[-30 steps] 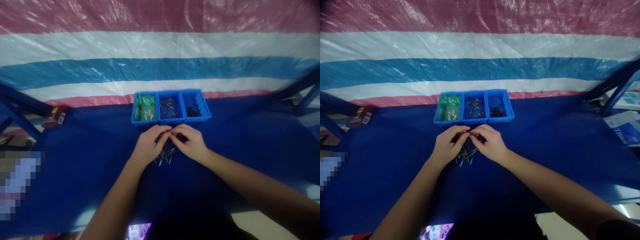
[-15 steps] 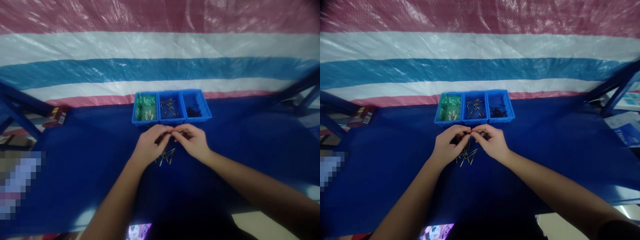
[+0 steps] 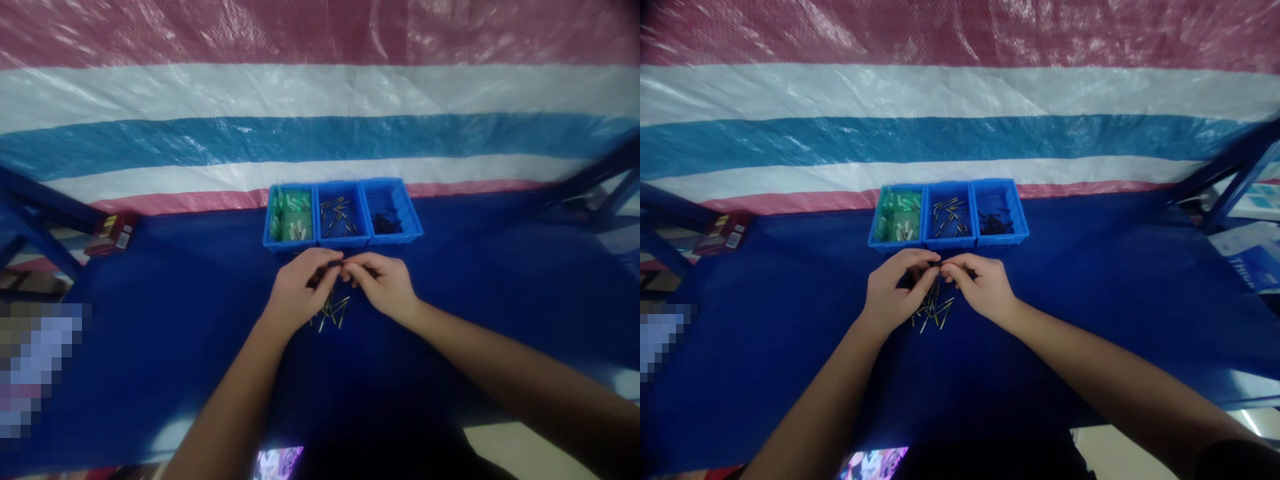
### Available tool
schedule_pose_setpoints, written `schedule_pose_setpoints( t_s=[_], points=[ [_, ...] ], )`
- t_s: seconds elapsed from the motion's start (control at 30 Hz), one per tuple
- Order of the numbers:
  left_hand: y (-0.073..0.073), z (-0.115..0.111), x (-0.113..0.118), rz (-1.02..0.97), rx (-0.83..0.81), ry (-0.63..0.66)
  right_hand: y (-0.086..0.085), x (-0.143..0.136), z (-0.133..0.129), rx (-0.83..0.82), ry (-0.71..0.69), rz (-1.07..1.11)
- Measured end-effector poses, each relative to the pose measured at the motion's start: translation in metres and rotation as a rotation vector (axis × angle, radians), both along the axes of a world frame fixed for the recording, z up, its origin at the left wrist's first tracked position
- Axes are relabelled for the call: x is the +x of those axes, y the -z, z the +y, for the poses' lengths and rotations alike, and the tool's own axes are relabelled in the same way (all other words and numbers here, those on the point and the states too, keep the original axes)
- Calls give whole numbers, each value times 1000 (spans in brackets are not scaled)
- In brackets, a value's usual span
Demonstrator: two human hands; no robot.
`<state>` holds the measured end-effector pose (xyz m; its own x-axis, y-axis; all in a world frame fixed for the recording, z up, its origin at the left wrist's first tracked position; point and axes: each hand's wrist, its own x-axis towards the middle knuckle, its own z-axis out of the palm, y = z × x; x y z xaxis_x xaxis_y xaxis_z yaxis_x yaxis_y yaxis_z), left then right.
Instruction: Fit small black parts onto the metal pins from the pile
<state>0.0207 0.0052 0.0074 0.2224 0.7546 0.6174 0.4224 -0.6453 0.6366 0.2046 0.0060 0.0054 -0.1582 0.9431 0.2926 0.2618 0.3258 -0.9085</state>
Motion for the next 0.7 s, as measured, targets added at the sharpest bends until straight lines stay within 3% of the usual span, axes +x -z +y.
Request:
schedule_pose_setpoints(
  t_s=[0.3, 0.7],
  points=[
    [0, 0, -4, 90, -54, -13, 2, 2, -1, 4, -29, -87],
    [1, 0, -2, 25, -26, -8, 1, 3, -2, 33, -41, -120]
  ],
)
